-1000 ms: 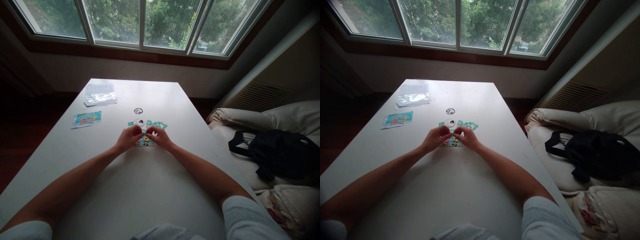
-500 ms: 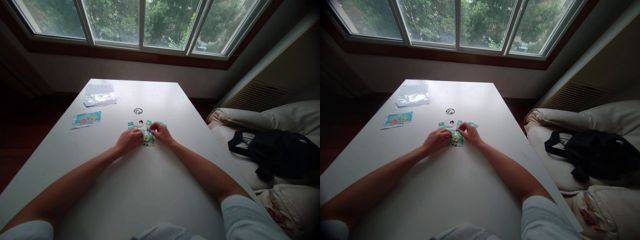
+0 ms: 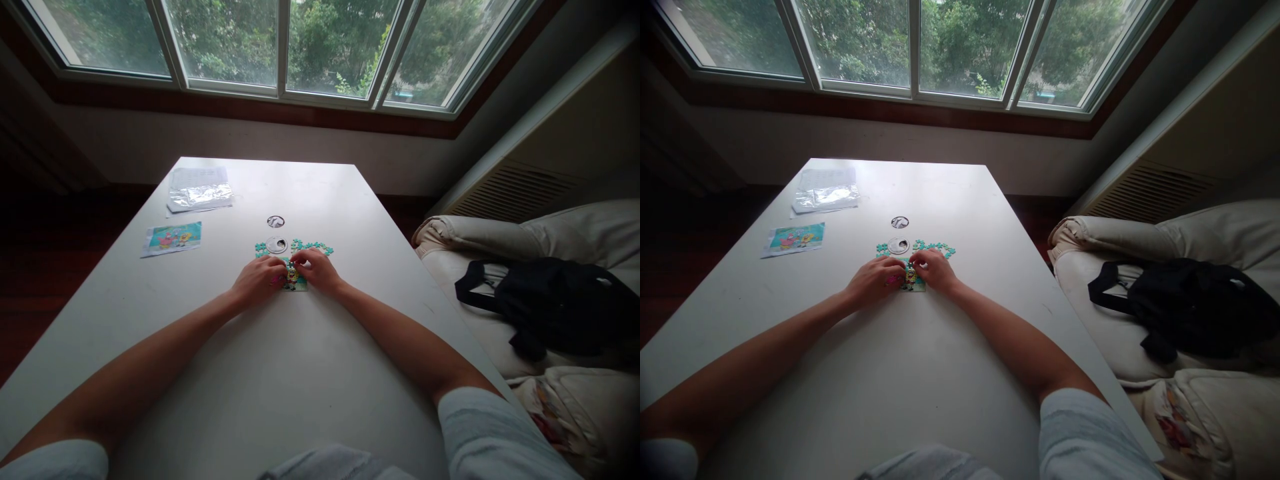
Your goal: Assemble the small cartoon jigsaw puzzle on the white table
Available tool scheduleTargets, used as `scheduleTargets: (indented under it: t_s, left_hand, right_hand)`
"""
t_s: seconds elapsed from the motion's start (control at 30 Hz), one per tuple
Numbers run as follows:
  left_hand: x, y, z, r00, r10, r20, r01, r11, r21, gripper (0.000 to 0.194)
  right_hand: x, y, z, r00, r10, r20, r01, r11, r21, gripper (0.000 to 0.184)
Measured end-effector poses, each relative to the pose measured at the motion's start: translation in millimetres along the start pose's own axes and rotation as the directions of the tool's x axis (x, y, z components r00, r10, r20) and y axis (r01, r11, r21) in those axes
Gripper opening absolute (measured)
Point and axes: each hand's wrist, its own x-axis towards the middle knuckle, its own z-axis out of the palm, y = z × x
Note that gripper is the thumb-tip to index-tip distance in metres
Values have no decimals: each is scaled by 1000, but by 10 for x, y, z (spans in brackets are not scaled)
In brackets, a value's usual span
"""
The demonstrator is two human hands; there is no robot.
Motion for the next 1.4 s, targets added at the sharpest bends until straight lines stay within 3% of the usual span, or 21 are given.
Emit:
scheduleTargets:
  t_s: [0.13, 1.4]
  left_hand:
    - [6, 0, 2, 1000, 5, -10, -5, 1000, 1, 16]
    - [20, 8, 48, 1000, 7, -8, -7, 1000, 20, 19]
  right_hand:
    - [6, -1, 17, 999, -45, 13, 45, 998, -41, 16]
    - [24, 45, 30, 999, -19, 33, 24, 986, -164, 2]
